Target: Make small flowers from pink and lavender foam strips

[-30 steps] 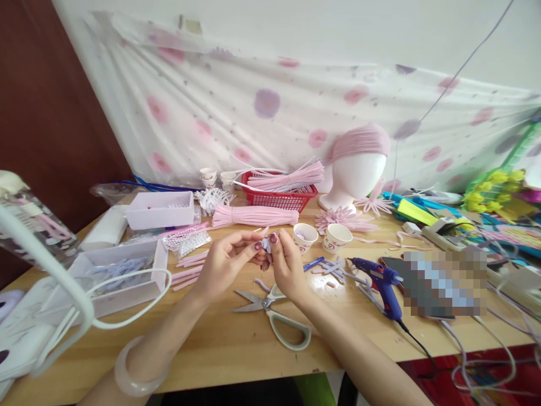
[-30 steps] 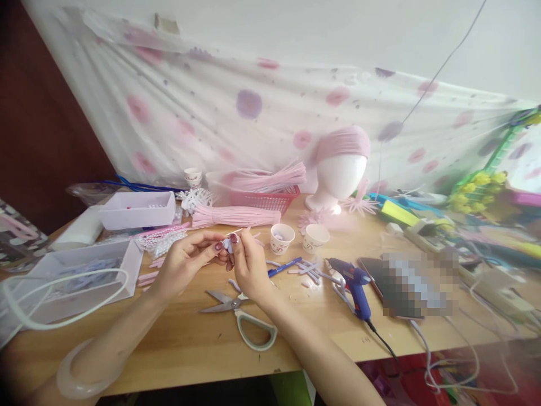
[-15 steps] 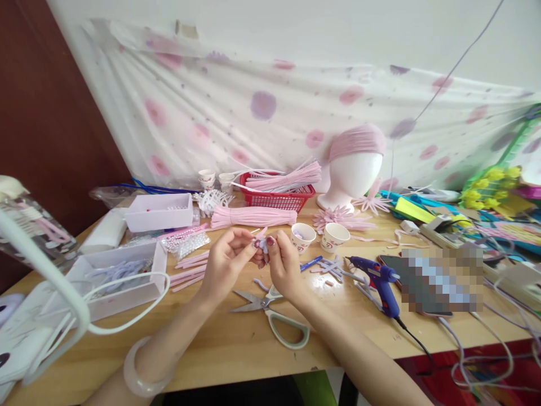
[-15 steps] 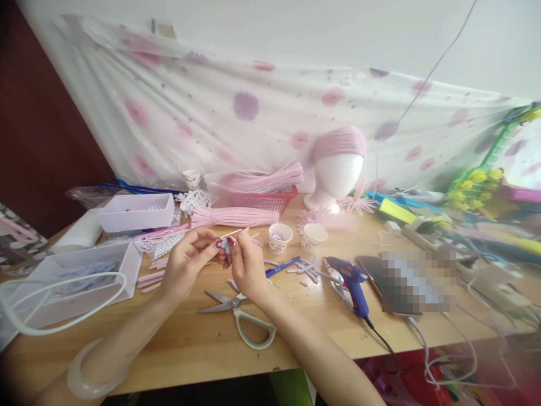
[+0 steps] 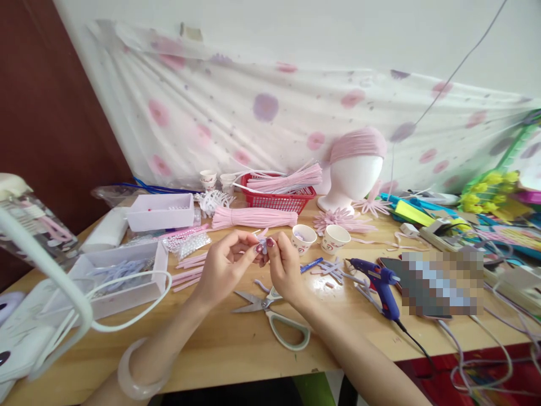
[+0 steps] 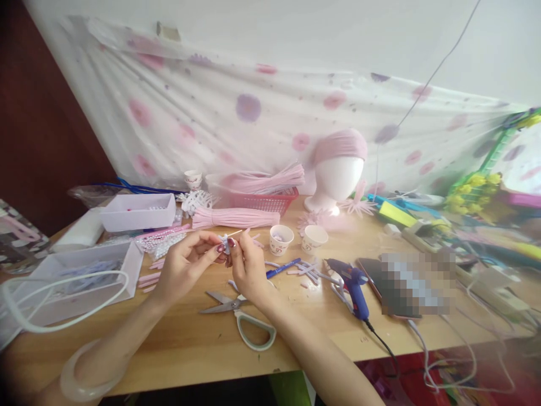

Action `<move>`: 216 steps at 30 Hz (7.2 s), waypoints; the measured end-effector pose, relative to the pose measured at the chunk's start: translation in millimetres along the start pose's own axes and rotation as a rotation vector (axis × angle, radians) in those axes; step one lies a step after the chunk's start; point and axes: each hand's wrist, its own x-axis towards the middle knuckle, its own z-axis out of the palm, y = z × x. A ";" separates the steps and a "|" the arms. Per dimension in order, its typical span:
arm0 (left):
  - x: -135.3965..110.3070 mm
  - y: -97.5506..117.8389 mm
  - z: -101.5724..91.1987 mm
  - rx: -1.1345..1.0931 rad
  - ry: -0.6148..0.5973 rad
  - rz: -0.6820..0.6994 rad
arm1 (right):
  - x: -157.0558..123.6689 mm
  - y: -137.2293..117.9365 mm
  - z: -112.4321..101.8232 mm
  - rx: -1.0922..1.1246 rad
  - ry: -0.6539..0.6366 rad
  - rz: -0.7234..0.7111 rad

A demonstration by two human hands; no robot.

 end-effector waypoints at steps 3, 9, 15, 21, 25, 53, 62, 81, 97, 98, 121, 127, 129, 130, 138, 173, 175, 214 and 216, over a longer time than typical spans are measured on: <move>-0.2 -1.2 -2.4 0.109 0.011 0.033 | -0.7 2.5 -0.2 -0.028 -0.023 -0.025; 5.1 3.7 -12.0 0.277 -0.085 0.050 | 0.6 7.8 -3.1 -0.055 -0.086 -0.070; 6.5 12.0 -17.6 0.342 -0.271 0.027 | 1.5 6.2 -1.9 -0.086 -0.187 -0.001; 6.9 11.4 -11.2 0.137 -0.242 -0.027 | 2.8 -0.6 1.3 0.090 -0.106 0.146; 9.3 8.4 -11.1 -0.054 -0.180 -0.150 | 4.2 -0.2 0.4 0.142 -0.078 0.178; 2.9 4.7 -1.1 0.207 -0.114 0.014 | 9.1 -3.2 -18.2 -0.254 -0.183 -0.219; -9.8 -11.2 17.2 0.256 0.047 0.195 | 2.1 -11.6 2.5 0.375 -0.055 0.321; -9.5 -7.0 12.6 0.416 -0.002 0.238 | -0.6 -7.1 2.9 0.216 -0.016 0.241; 3.2 0.0 -5.8 0.029 -0.218 0.026 | 9.5 -5.3 -11.3 0.274 -0.244 0.218; 3.0 0.2 -6.3 0.013 -0.237 0.032 | 8.9 -6.4 -11.6 0.220 -0.229 0.176; 7.1 -12.3 -2.4 -0.264 -0.230 -0.097 | 5.4 2.7 4.0 0.464 -0.207 0.251; 7.0 -9.4 -0.4 -0.403 -0.265 -0.115 | 10.7 4.7 1.6 0.661 -0.234 0.360; 7.3 -8.9 -1.5 -0.365 -0.285 -0.095 | 9.5 2.4 -1.7 0.597 -0.266 0.330; 7.9 -9.0 -2.5 -0.331 -0.282 -0.086 | 8.8 1.1 -3.4 0.540 -0.291 0.303; 15.3 -7.9 -11.4 -0.412 -0.130 -0.179 | 13.9 -0.7 -8.1 -0.098 0.040 0.097; 18.2 -24.8 -20.5 -0.804 -0.188 -0.491 | 23.4 14.7 -20.9 0.128 -0.093 0.210; 17.6 -23.5 -19.9 -0.800 -0.191 -0.478 | 22.4 15.8 -21.1 0.107 -0.085 0.177; 12.1 -7.0 -23.5 -0.421 -0.339 -0.423 | 22.8 20.4 -26.2 -0.196 -0.274 -0.059; 12.4 -4.9 -21.2 -0.382 -0.311 -0.401 | 23.2 23.2 -25.3 -0.248 -0.269 -0.071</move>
